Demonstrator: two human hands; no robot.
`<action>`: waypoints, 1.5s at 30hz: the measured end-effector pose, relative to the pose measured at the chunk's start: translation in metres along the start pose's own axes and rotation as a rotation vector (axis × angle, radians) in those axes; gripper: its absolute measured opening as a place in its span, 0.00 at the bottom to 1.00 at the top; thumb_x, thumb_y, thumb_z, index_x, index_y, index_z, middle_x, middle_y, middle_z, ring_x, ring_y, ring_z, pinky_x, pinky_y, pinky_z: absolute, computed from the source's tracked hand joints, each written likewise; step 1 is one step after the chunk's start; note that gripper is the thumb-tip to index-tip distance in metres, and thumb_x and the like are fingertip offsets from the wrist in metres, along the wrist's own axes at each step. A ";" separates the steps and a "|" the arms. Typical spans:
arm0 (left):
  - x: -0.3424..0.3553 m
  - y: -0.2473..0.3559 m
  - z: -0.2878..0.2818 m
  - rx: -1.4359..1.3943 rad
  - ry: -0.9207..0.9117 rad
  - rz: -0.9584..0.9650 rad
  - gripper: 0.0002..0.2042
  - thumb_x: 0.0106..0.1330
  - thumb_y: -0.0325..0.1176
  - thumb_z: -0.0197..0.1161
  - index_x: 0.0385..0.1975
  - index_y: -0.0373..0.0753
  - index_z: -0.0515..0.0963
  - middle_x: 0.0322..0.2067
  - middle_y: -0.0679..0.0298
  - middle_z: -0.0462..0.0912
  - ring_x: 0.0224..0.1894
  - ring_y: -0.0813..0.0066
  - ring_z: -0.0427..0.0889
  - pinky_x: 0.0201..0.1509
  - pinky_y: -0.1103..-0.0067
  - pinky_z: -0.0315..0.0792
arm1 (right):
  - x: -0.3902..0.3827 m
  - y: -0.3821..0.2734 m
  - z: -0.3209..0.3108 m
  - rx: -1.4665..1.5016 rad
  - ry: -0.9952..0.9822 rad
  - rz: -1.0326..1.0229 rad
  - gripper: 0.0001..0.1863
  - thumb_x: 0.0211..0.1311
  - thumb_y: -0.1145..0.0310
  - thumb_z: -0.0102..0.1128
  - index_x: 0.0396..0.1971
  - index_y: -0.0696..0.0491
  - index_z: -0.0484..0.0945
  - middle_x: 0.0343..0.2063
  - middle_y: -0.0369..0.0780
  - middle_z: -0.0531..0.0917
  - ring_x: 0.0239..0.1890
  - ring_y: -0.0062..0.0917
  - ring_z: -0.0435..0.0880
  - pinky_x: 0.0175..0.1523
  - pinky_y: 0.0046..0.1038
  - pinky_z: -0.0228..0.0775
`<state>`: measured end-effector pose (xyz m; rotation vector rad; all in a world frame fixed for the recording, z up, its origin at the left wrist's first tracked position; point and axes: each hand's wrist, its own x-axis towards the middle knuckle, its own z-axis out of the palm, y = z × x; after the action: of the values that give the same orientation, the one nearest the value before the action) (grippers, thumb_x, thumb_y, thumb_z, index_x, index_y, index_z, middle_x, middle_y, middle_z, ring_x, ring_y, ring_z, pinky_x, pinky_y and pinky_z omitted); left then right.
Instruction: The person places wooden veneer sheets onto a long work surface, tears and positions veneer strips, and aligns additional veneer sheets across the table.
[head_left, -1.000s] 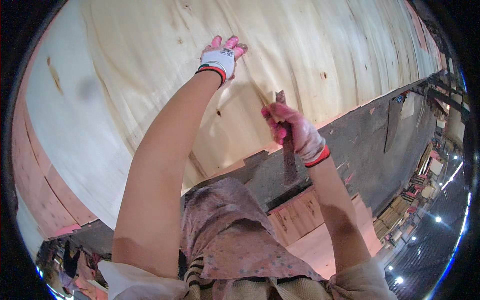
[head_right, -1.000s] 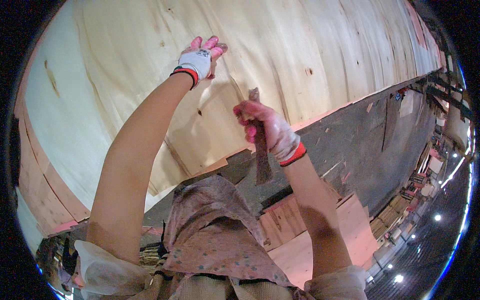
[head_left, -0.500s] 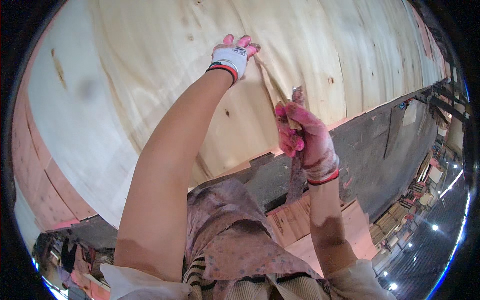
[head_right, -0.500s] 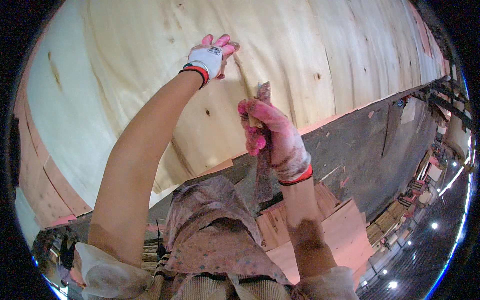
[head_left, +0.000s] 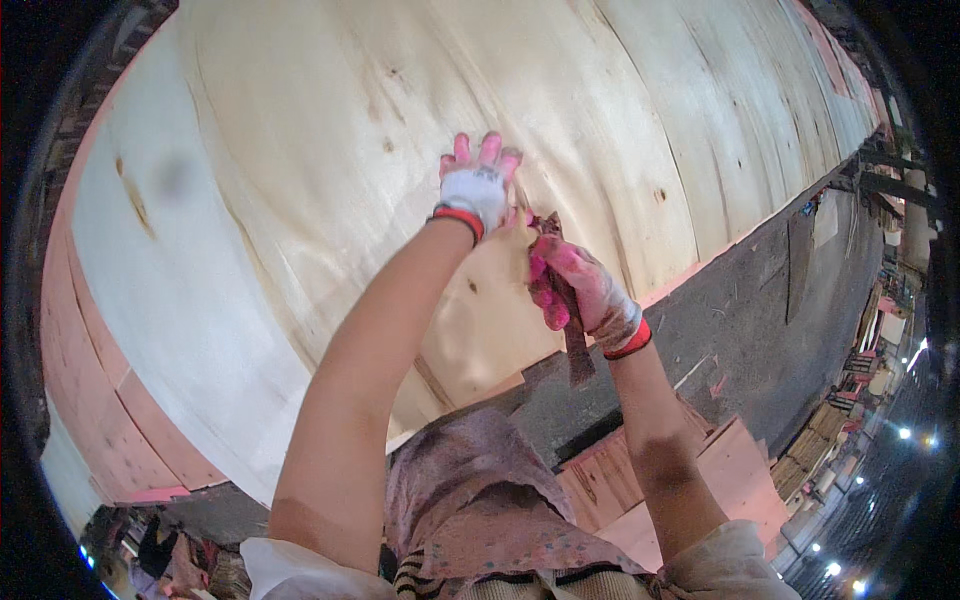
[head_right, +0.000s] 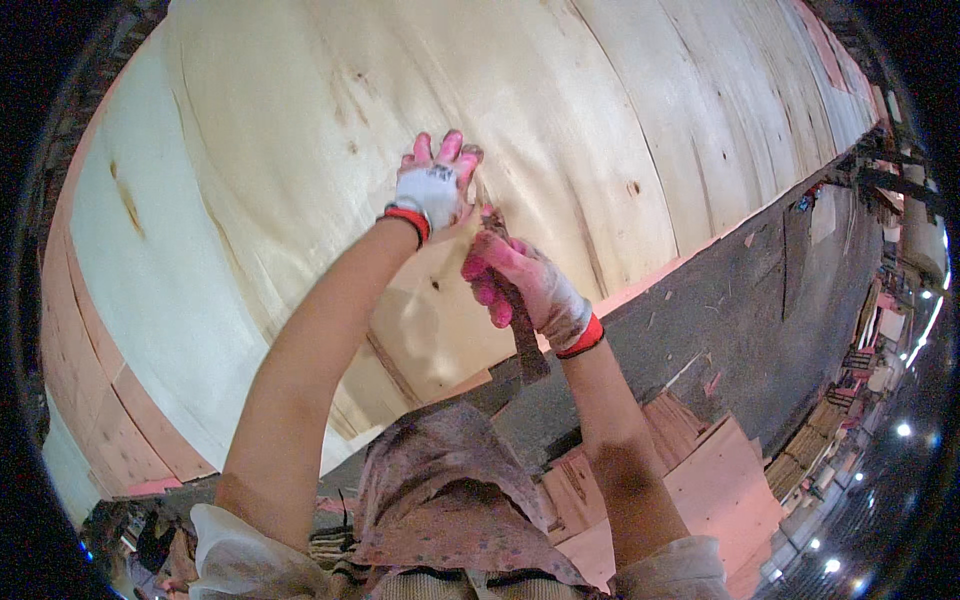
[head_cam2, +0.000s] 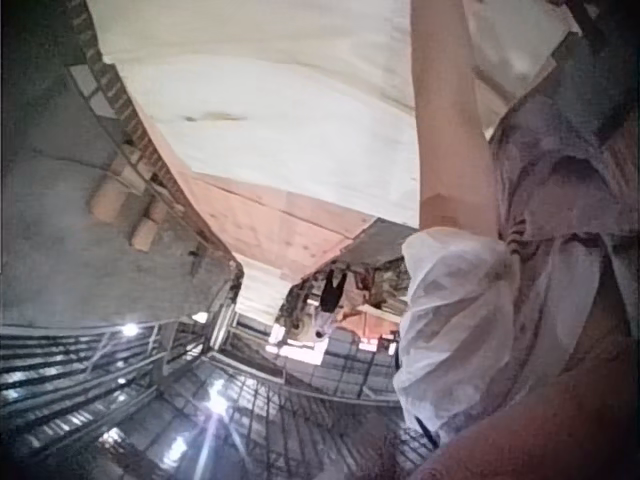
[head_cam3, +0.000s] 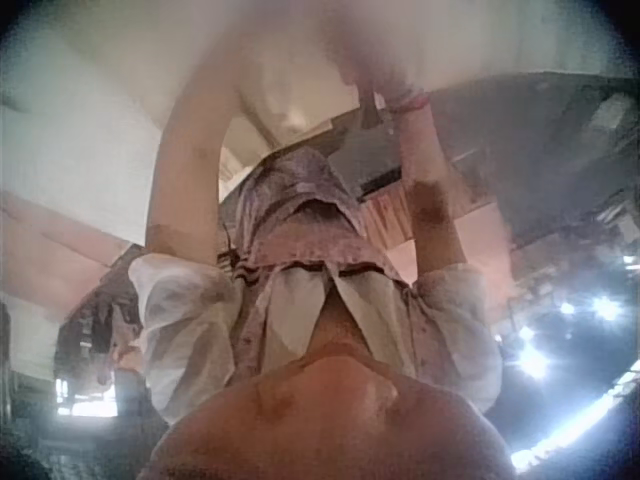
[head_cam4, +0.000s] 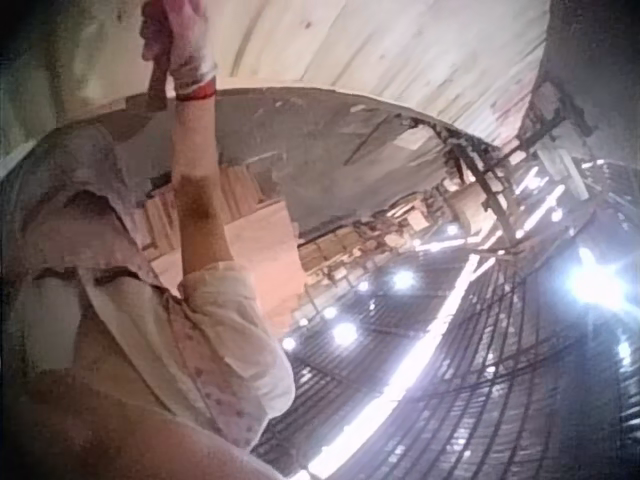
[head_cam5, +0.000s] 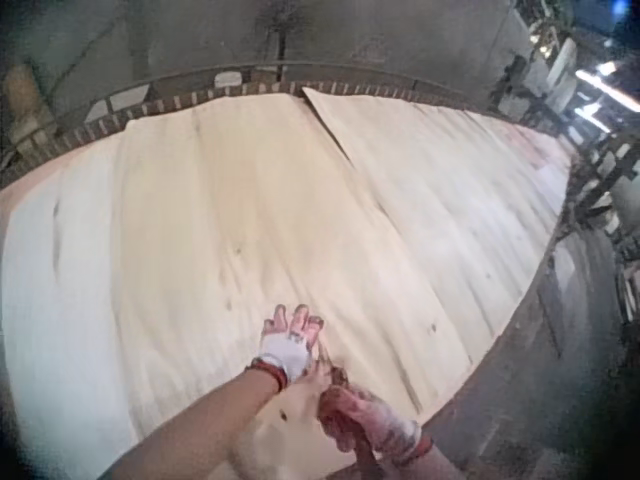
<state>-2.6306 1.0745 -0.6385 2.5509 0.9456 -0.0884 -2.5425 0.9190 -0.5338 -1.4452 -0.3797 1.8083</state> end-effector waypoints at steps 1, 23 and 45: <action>-0.005 0.001 -0.002 0.011 0.032 -0.026 0.33 0.44 0.44 0.70 0.55 0.55 0.67 0.62 0.63 0.58 0.59 0.46 0.59 0.54 0.56 0.66 | 0.002 0.003 -0.007 0.067 0.024 -0.014 0.22 0.62 0.47 0.51 0.29 0.54 0.74 0.16 0.34 0.74 0.10 0.17 0.69 0.15 0.19 0.62; 0.138 -0.173 -0.017 -1.326 0.226 -0.772 0.16 0.65 0.47 0.50 0.34 0.42 0.80 0.23 0.64 0.79 0.18 0.77 0.69 0.21 0.80 0.67 | 0.091 0.072 -0.099 0.352 0.710 0.032 0.15 0.54 0.55 0.62 0.25 0.52 0.76 0.16 0.36 0.77 0.10 0.24 0.73 0.10 0.26 0.59; -0.008 -0.479 -0.220 -0.489 0.575 -0.799 0.08 0.64 0.38 0.53 0.39 0.44 0.70 0.38 0.62 0.74 0.42 0.72 0.71 0.46 0.76 0.68 | 0.089 0.062 -0.079 0.378 0.673 0.028 0.17 0.54 0.57 0.65 0.23 0.56 0.77 0.14 0.39 0.76 0.09 0.25 0.72 0.11 0.26 0.61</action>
<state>-2.9597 1.4848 -0.6088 1.6384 1.8766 0.5975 -2.4980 0.9239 -0.6602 -1.6667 0.3082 1.2196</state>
